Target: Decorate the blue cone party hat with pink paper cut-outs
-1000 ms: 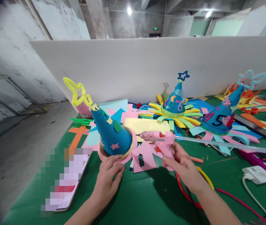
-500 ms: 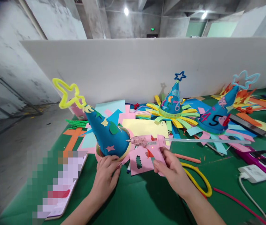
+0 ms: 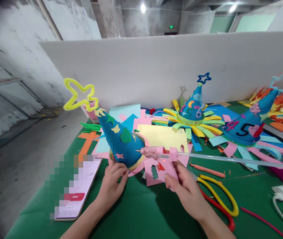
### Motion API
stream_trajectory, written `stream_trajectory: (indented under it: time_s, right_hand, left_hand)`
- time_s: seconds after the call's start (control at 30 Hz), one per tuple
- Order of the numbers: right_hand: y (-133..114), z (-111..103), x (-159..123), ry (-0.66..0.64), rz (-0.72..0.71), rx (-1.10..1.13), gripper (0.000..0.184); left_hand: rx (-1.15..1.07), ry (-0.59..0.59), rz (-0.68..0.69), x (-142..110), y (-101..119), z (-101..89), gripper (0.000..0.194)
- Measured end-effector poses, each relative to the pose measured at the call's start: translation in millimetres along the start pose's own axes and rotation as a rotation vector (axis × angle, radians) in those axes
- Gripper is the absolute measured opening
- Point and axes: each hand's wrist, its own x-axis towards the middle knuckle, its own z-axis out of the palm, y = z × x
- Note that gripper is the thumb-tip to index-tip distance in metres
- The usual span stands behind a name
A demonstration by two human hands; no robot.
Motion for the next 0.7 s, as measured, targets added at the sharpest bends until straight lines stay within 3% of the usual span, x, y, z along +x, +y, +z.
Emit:
stream_trajectory:
  time_s: [0.23, 0.43, 0.6, 0.7]
  right_hand:
    - [-3.5, 9.4, -0.3, 0.021, -0.046, -0.066, 0.012]
    - [-7.3, 17.6, -0.2, 0.082, -0.052, -0.099, 0.028]
    - [-13.4, 25.8, 0.1, 0.108, -0.164, -0.302, 0.019]
    - [-19.6, 34.2, 2.4, 0.094, -0.222, -0.321, 0.023]
  left_hand:
    - [-0.005, 0.008, -0.007, -1.3, -1.4, 0.3, 0.013]
    - [-0.005, 0.013, -0.014, -2.4, -1.5, -0.3, 0.014]
    - [-0.014, 0.025, -0.02, -3.0, -0.2, 0.0, 0.014]
    - [-0.022, 0.042, -0.02, -4.4, 0.2, 2.1, 0.014]
